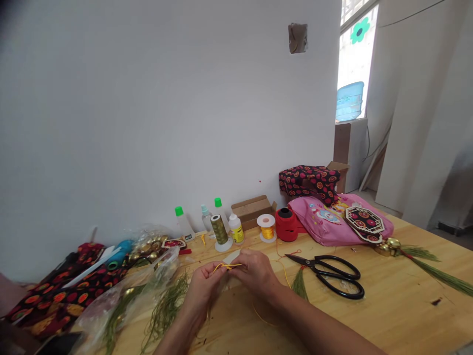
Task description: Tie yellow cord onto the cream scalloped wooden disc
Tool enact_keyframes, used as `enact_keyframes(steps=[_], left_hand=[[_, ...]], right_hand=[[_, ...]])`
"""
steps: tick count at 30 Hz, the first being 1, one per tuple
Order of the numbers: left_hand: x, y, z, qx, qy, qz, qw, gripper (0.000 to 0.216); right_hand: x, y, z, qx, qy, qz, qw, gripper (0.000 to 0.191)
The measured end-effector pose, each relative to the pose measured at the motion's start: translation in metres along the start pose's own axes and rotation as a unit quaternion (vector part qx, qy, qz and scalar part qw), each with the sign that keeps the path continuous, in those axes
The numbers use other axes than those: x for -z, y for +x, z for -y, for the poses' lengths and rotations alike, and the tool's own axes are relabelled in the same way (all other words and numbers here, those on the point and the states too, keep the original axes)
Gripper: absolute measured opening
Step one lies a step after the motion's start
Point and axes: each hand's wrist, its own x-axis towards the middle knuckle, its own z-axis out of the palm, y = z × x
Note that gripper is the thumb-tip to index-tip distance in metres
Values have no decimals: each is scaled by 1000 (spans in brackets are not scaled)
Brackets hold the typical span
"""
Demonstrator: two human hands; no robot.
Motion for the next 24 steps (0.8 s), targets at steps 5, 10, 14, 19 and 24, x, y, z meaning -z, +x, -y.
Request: enact_keyframes(steps=[5,10,14,19,24], left_hand=[[-3,-2,-2,12,-1,13,1000,19],[-4,-2,-1,16,9,23,1000,22],[-4,0,-3,9,-3,3,1000,23],[-5,2,-3,16,-2,-55,998,22],[-5,2,-1,25,3,-47,999,25]], right_hand=[[0,-1,2,1,16,5,1000,16],[-2,-1,0,7,23,1,1000,15],[-1,0,0,2,33,3,999,15],[1,1,1,-8,36,-3,999,12],[1,1,3,-7,40,-13,999,13]])
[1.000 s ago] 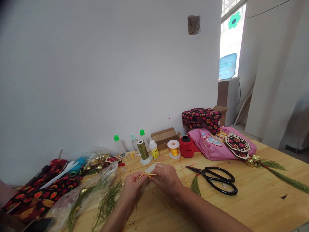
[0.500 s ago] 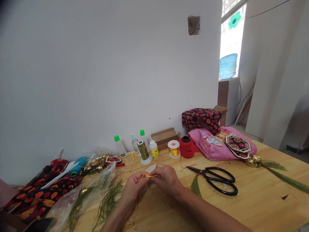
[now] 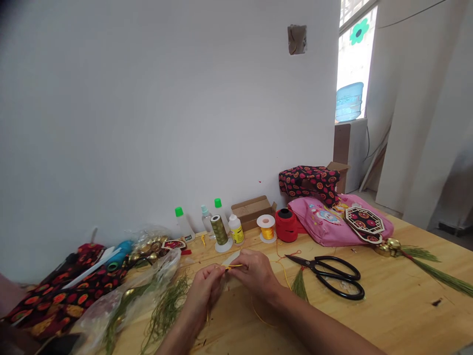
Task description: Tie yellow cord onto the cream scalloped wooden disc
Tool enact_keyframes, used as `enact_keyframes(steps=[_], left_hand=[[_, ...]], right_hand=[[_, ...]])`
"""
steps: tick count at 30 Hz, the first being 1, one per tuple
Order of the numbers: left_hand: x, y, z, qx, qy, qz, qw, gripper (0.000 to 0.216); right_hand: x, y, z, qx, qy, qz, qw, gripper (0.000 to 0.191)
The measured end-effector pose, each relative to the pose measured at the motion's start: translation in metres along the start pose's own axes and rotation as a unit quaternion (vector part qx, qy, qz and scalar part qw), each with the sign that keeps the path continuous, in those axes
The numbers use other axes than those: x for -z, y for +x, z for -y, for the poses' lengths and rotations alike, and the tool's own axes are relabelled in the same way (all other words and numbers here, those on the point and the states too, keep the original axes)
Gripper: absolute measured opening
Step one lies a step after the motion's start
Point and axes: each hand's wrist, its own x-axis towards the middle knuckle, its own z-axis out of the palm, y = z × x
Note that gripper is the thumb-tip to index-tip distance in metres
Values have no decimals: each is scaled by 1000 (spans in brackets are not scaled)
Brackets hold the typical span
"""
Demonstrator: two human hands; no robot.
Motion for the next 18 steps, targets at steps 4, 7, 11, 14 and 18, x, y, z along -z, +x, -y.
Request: enact_keyframes(steps=[4,7,11,14,18], left_hand=[[0,-1,-1,-7,2,13,1000,24],[2,-1,-2,-39,10,15,999,22],[5,0,0,-61,40,8,997,24],[4,-2,0,-52,54,18,997,23],[1,-2,-2,-19,41,27,999,27]], right_hand=[[1,0,-1,3,1,-2,1000,15],[2,1,-2,7,2,-7,1000,19],[2,1,-2,10,1,2,1000,22],[2,0,-2,10,-2,3,1000,21],[1,0,-1,16,-2,-7,1000,21]])
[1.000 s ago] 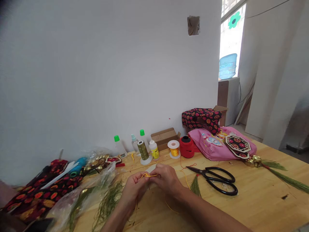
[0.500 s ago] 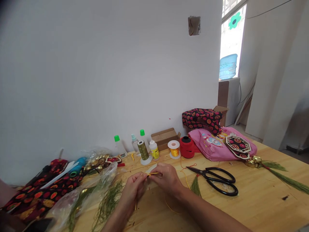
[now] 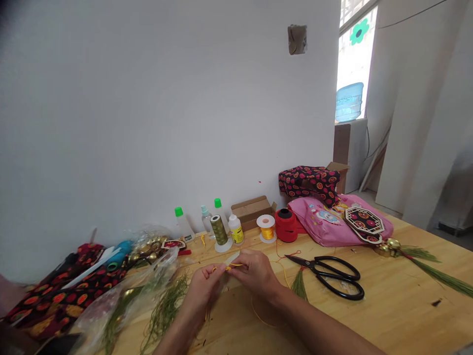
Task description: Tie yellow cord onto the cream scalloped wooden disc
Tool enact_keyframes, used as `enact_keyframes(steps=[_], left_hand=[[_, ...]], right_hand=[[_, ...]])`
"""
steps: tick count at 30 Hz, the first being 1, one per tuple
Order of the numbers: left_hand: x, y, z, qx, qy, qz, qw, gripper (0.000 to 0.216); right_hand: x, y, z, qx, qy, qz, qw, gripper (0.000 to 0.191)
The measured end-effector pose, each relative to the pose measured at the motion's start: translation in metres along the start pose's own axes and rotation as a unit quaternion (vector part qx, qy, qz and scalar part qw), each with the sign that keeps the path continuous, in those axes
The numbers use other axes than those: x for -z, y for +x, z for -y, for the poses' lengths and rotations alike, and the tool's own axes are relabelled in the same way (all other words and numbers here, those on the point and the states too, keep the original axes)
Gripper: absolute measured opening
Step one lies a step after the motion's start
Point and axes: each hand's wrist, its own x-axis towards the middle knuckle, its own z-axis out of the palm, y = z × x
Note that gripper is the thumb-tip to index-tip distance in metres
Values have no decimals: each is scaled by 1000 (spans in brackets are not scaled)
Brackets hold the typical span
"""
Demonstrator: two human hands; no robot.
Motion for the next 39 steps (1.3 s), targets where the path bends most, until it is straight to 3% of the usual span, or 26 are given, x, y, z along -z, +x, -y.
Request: enact_keyframes(steps=[6,15,24,30,34,39], left_hand=[[2,2,3,39,-16,7,999,30],[5,4,5,20,-23,28,999,27],[2,3,4,-15,-21,-14,1000,20],[-2,0,2,-52,15,11,998,16],[-2,2,6,-35,30,24,999,20],[5,5,6,-6,-5,-15,1000,36]], right_hand=[[0,1,-2,-4,0,13,1000,20],[0,0,-5,5,0,10,1000,19],[1,0,-3,0,-7,27,1000,12],[-2,-1,-2,12,-22,34,999,14],[-2,-2,-3,13,-21,36,999,14],[-1,0,-6,-6,-11,29,999,16]])
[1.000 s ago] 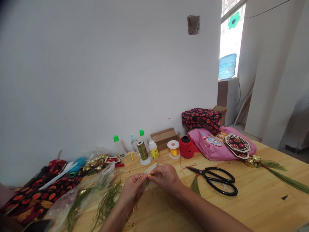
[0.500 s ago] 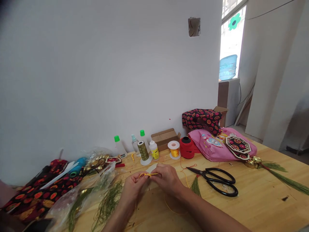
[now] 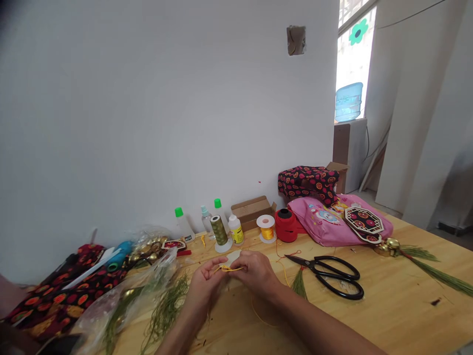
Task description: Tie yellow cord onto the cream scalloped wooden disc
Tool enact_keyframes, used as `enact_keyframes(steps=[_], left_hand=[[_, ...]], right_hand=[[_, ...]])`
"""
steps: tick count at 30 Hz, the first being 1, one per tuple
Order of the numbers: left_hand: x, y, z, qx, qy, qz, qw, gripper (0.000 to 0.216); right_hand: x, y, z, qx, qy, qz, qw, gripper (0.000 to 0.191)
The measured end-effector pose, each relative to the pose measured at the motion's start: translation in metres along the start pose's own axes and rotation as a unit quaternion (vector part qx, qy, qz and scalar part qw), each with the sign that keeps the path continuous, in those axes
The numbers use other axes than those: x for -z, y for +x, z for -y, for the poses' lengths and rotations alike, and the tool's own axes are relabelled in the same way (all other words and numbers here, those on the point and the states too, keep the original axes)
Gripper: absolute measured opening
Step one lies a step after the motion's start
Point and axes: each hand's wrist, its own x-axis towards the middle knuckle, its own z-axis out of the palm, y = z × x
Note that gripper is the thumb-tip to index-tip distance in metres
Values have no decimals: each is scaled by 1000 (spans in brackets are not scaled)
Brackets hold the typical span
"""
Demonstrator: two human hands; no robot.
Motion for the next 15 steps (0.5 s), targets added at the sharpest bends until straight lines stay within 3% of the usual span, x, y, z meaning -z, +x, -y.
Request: enact_keyframes(steps=[6,12,15], left_hand=[[5,-6,-12,9,4,19,1000,21],[5,-7,-11,-5,24,28,999,24],[5,-5,-11,7,11,21,1000,25]], right_hand=[[1,1,1,-3,28,-1,1000,18],[3,2,2,-20,65,7,998,17],[6,4,-1,-69,139,2,988,15]])
